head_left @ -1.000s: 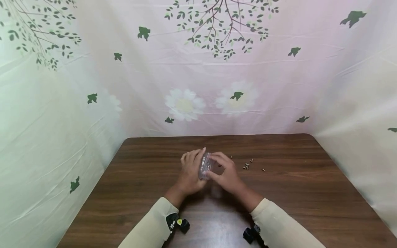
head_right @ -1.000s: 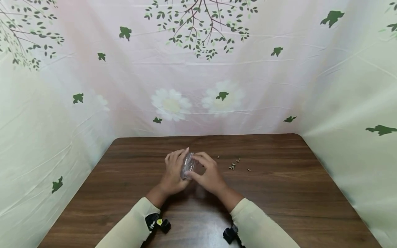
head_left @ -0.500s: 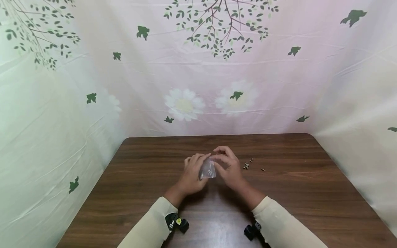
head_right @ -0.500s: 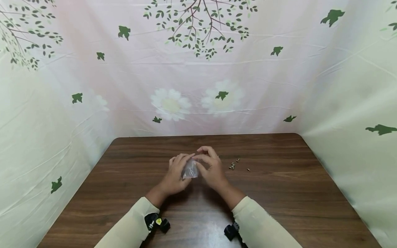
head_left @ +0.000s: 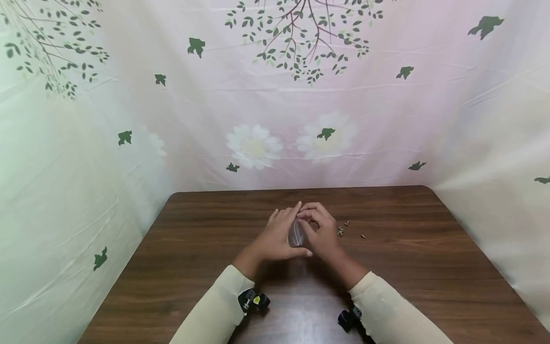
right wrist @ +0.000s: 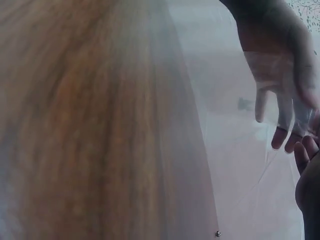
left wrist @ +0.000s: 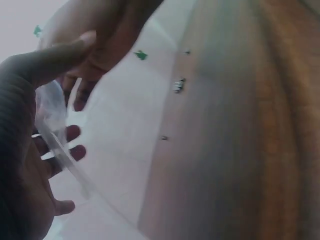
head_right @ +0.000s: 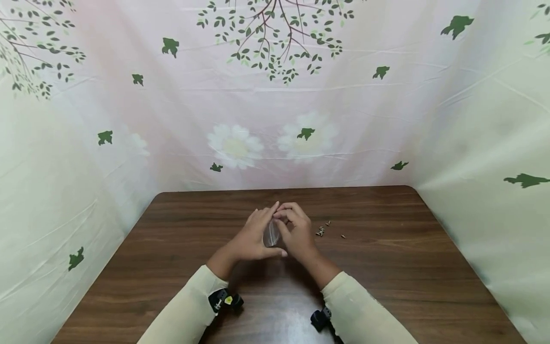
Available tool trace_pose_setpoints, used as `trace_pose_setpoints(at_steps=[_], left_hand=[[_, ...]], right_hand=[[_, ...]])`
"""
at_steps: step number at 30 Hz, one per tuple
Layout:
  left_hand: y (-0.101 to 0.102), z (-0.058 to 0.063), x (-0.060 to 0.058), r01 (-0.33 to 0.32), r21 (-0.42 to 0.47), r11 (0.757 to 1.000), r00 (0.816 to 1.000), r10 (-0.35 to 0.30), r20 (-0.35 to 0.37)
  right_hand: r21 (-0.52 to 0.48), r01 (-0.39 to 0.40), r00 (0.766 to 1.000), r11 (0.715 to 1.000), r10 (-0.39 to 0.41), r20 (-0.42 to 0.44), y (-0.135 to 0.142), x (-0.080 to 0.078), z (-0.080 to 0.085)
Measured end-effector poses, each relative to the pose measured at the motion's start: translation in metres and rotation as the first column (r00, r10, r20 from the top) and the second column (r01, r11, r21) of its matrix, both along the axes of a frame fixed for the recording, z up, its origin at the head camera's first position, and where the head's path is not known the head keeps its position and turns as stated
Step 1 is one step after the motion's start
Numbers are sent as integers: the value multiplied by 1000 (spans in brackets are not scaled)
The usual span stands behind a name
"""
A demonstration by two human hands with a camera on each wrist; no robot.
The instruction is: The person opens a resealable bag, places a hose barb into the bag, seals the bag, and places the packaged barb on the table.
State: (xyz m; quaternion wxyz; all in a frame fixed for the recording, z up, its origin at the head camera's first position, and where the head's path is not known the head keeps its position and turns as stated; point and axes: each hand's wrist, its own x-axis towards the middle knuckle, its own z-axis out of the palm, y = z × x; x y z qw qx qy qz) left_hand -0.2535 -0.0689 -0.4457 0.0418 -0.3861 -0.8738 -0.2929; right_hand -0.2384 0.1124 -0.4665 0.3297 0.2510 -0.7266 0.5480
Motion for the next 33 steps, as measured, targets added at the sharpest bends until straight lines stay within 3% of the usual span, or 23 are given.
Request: trace_pose_setpoints(at_steps=[5, 13, 19, 22, 27, 30, 33], left_hand=[[5, -14, -3, -36, 30, 999, 999, 37, -23], [7, -29, -5, -79, 204, 976, 996, 69, 55], [9, -36, -6, -127, 270, 954, 991, 111, 75], [9, -37, -7, -163, 255, 953, 987, 153, 56], [7, -36, -8, -235, 126, 964, 972, 233, 36], [5, -38, -9, -234, 98, 967, 972, 233, 23], [3, -50, -14, -221, 132, 966, 973, 228, -39]], right_hand=[[-94, -35, 995, 995, 44, 90, -1, 1, 1], [-68, 30, 992, 997, -22, 125, 1, -2, -2], [-47, 52, 986, 998, -44, 164, 5, -6, -8], [-40, 55, 979, 998, -46, 197, 8, -8, -10], [-64, 94, 965, 994, -75, 250, 18, -15, -15], [-91, 114, 965, 989, -89, 248, 28, -19, -17], [-86, 137, 963, 987, -112, 247, 41, -23, -19]])
